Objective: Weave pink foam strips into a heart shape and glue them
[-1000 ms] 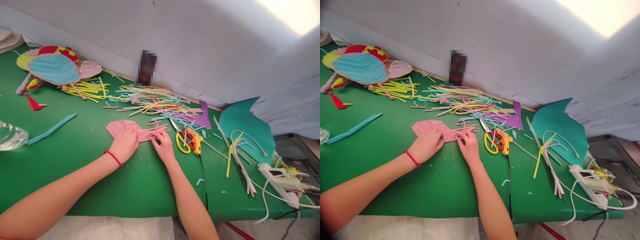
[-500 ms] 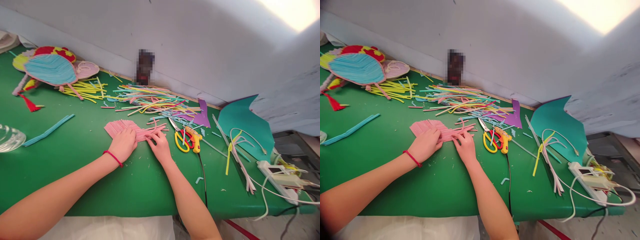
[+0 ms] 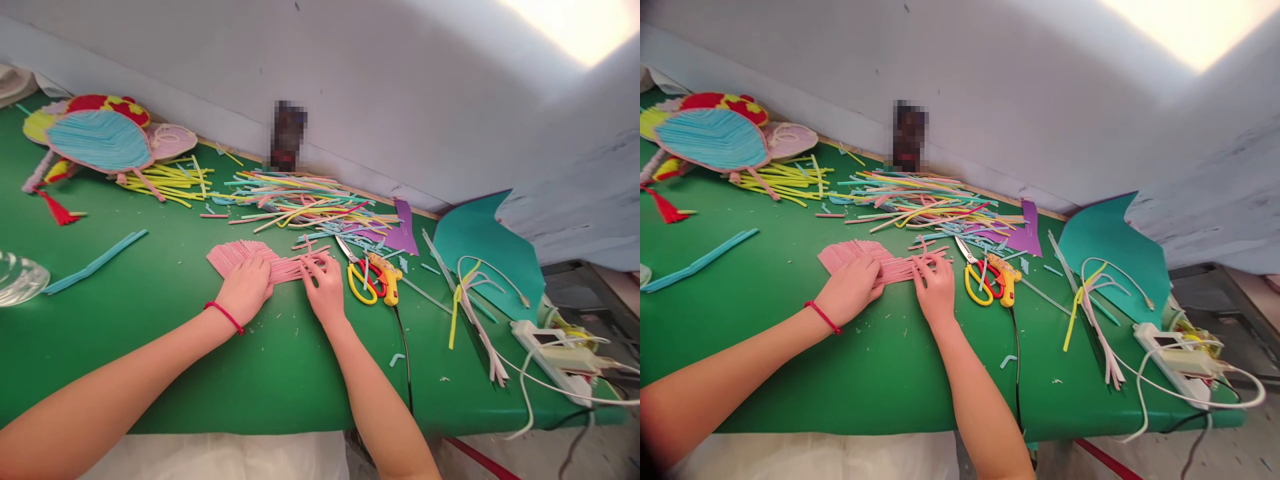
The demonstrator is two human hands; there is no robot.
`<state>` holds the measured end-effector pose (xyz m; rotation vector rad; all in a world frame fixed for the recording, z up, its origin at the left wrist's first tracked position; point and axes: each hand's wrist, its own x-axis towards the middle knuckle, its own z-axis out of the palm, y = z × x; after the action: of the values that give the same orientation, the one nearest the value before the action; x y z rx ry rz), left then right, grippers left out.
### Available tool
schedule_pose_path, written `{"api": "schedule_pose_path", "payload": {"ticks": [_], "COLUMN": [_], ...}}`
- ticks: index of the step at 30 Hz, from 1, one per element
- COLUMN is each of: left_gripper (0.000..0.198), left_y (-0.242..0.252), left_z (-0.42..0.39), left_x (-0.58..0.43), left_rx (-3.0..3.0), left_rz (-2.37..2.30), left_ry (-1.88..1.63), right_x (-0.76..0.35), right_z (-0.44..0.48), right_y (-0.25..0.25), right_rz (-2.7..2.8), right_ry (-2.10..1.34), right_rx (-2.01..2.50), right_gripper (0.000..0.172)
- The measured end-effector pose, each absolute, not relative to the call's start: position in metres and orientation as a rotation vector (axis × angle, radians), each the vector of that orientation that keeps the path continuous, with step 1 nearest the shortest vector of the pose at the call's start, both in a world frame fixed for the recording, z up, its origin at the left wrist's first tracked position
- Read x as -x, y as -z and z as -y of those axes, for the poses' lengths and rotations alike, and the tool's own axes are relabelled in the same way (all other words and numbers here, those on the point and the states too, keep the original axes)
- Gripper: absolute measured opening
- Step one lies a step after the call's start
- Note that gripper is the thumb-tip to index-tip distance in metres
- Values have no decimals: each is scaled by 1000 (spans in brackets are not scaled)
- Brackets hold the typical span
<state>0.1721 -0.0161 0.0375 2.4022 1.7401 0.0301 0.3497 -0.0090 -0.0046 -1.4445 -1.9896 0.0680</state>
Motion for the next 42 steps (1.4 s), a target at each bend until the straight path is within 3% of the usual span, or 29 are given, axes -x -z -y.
{"api": "schedule_pose_path", "payload": {"ticks": [11, 18, 21, 24, 35, 42], "left_gripper": [16, 17, 30, 32, 28, 48], "left_y": [-36, -37, -43, -43, -37, -39], "left_z": [15, 2, 0, 3, 7, 7], "left_x": [-171, -155, -155, -161, -172, -171], "left_rx": [-2384, -2109, -1997, -1955, -1820, -1793], "left_rz": [-1718, -1579, -1615, -1408, -1162, -1183], "left_ry": [-78, -400, -735, -914, -919, -910], "right_x": [-354, -340, -333, -328, -323, -322], "right_z": [8, 23, 30, 34, 37, 39], "right_y": [19, -4, -7, -6, -4, -10], "right_rz": [2197, 2378, 2407, 2459, 2515, 2538], "right_ry": [-13, 113, 130, 138, 120, 56], "right_rx": [1535, 1429, 1368, 1270, 1096, 1116], "right_gripper": [39, 55, 54, 49, 38, 36]}}
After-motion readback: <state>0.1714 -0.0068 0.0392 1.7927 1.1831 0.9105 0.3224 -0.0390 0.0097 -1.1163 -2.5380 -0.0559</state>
